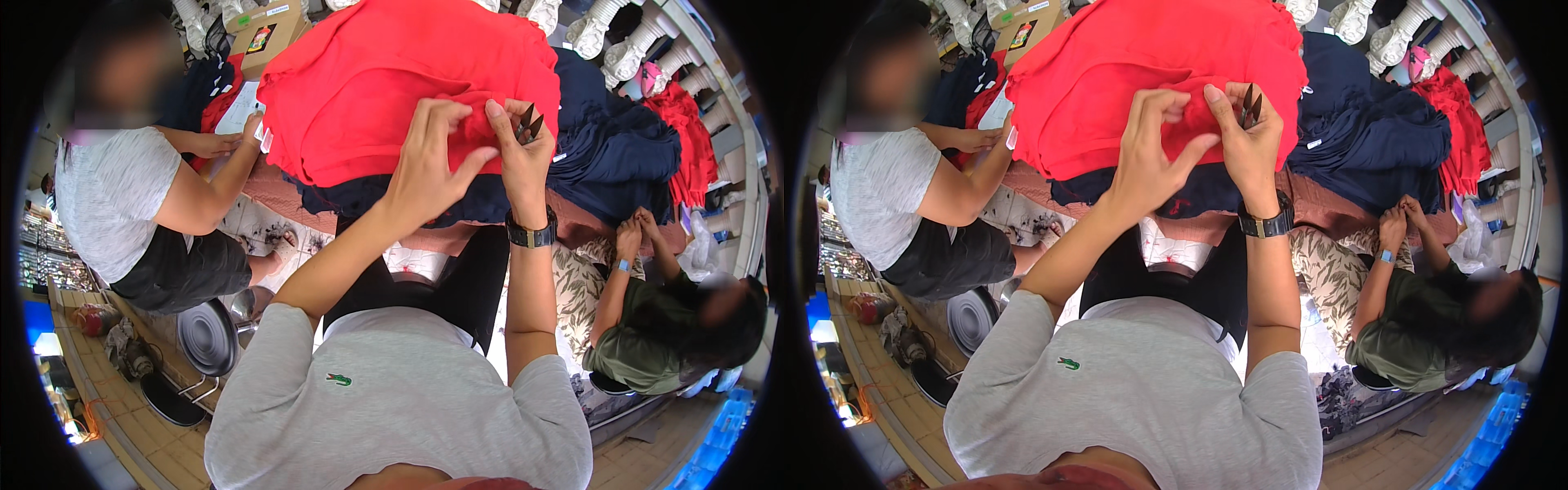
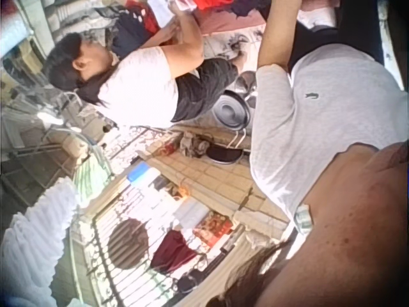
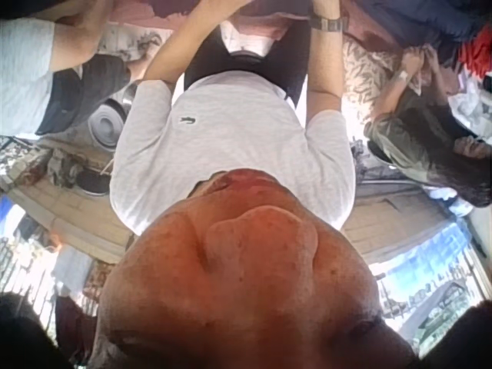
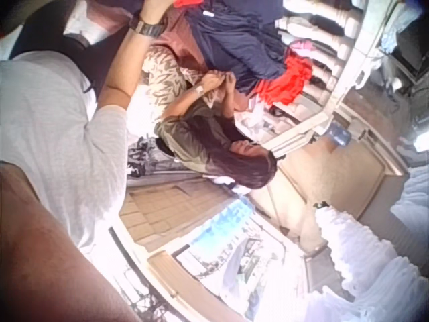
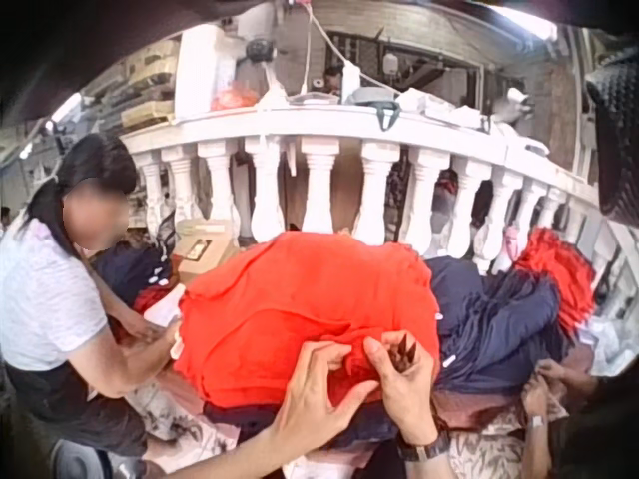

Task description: The person uses small scissors to trim loose threads and tags from a red garment. They repeatedly lift and turn the garment to access different areas while seated.

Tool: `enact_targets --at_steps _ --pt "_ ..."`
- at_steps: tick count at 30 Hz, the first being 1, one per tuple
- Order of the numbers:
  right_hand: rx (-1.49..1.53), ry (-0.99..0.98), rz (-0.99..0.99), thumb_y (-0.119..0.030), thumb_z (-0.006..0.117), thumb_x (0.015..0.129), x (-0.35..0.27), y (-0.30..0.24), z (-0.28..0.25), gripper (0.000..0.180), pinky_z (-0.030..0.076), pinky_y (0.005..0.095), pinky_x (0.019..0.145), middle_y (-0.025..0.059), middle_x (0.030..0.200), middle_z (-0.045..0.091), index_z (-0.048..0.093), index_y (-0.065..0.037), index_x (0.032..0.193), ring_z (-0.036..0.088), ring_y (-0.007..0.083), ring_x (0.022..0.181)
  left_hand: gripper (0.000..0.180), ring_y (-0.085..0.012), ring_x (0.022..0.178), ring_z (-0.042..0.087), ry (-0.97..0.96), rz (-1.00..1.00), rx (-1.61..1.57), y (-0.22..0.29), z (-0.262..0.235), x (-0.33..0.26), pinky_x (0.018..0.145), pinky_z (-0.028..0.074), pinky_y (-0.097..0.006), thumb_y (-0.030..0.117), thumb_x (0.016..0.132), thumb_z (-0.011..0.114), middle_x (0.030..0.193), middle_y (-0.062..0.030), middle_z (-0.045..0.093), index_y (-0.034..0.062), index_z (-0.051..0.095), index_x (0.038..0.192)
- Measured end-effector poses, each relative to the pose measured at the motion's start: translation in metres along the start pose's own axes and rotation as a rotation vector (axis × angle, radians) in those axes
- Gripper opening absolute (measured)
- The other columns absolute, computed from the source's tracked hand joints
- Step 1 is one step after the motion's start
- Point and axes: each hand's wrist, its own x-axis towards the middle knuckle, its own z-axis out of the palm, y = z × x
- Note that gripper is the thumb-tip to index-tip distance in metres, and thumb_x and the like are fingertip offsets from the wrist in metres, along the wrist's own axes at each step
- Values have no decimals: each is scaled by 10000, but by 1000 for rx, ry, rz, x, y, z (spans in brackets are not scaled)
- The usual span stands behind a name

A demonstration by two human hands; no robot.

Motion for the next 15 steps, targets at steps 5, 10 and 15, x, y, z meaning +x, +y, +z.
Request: enact_targets --at_steps 5,10,15 --pt "-10 61 31 -170 798 914 1 6 1 199 439 202 677 -21 827 660 694 -9 969 540 34 746 147 -229 752 674 -75 41 47 -43 5 12 686 556 -317 -44 858 734 881 -114 616 -41 620 951" --pt "-170 68 -50 -179 779 932 -2 4 3 219 436 206 678 -19 813 645 678 10 974 527 45 738 38 -139 867 683 -269 -246 -235 -51 -10 19 812 566 -280 -5 976 631 1004 -94 697 -29 607 958" --pt "-187 294 -134 -201 595 1055 -31 -17 19 268 400 241 629 21 770 599 596 10 889 478 58 718 43 -142 936 664 -338 -313 -340 -53 -16 20 887 544 -297 9 1005 597 1053 -112 684 -29 584 989"
